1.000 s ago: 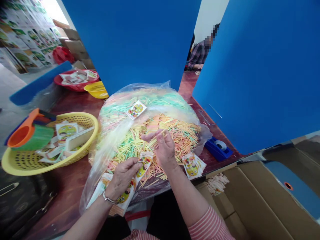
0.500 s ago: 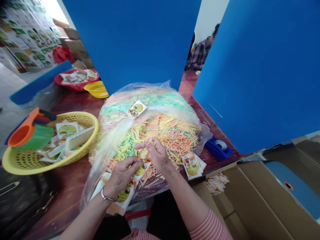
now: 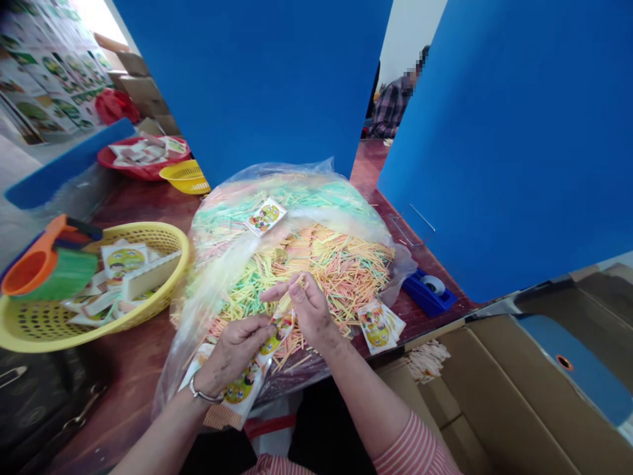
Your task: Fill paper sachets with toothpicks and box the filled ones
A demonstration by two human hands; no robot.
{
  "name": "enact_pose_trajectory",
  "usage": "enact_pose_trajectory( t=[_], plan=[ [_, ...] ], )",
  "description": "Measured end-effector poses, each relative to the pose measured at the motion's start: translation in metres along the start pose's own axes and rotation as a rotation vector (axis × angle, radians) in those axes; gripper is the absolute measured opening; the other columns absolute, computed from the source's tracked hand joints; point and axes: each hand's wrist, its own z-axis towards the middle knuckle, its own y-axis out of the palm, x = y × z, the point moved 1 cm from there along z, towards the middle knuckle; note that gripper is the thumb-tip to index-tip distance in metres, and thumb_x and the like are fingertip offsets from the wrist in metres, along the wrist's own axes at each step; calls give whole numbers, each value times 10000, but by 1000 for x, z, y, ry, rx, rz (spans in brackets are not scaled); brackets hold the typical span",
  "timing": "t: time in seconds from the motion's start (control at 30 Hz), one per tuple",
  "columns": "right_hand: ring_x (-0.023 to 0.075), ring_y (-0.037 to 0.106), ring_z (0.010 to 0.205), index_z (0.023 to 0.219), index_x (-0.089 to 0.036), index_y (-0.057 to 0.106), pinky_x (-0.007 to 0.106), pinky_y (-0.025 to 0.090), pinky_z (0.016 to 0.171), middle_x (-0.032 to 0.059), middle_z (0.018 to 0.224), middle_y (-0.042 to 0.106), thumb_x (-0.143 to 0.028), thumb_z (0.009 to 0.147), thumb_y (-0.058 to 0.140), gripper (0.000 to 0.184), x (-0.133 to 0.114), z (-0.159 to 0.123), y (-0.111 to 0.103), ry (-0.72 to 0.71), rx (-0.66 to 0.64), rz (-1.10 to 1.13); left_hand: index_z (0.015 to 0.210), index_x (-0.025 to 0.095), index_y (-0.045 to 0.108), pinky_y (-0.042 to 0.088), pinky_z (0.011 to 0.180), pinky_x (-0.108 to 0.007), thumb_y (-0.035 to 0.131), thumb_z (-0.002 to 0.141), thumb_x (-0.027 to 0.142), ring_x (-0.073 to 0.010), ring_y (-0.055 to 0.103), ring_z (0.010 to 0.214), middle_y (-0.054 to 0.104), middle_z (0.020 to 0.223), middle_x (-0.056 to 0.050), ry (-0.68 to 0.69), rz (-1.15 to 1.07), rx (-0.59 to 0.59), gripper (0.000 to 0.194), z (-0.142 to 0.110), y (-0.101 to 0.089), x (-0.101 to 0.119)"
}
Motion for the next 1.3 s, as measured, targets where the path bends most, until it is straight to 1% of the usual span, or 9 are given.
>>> enact_pose_trajectory(
  t=[0.13,0.3,0.5,0.6,0.73,0.93,1.07,1.2,1.3],
  plan=[
    [169,647,790,837,-228,479,371,453,829,21,772,692,-394,850,455,168,0,-2,-3,1,75,63,694,161,628,355,557,-194,518,788,364,-97,433,593,496,607,26,-32,-74,-56,250,1,3,-3],
    [163,652,775,831,-229,470,379,436,860,14,745,695,-391,837,481,163,-2,0,-2,18,67,91,684,155,623,352,548,-187,544,775,347,-90,425,592,496,614,27,-43,-128,-33,226,1,2,-2],
    [158,653,757,824,-220,474,382,444,858,7,724,689,-347,868,434,140,-5,-2,1,-10,125,158,679,148,624,352,537,-188,589,746,333,-85,418,580,502,604,27,-47,-229,-58,200,-1,4,-4],
    [159,652,748,816,-214,473,391,440,868,9,703,685,-345,867,436,146,-8,-4,3,-32,141,128,690,150,630,356,552,-196,591,748,341,-85,422,574,508,598,29,-49,-254,-51,203,-1,5,-4],
    [169,650,749,826,-220,448,411,438,862,9,706,684,-374,858,440,157,-10,-3,1,-37,166,83,631,153,604,337,530,-192,585,748,352,-81,406,551,482,570,38,-53,-239,-39,232,0,5,-1],
    [168,646,788,831,-227,452,404,423,882,5,698,686,-355,866,428,135,-9,-4,0,-46,155,95,629,144,577,312,500,-186,603,736,345,-68,384,529,460,563,47,-69,-310,-41,229,1,8,-3],
    [174,637,841,808,-221,473,395,410,899,13,684,687,-354,867,434,150,-2,-8,0,-41,171,59,679,140,594,339,531,-193,612,732,346,-73,411,554,489,592,39,-87,-353,-45,213,1,9,-4],
    [183,635,850,808,-223,467,389,423,883,16,677,687,-361,863,439,152,1,-9,0,-32,196,57,684,139,602,357,536,-196,624,716,343,-78,436,555,513,594,37,-122,-347,-8,208,1,9,-2],
    [177,627,881,814,-228,473,388,405,910,14,706,693,-359,865,435,145,0,-11,0,-14,165,11,682,140,602,372,538,-200,630,705,347,-82,447,551,525,595,33,-119,-341,15,210,1,8,-1]
  ],
)
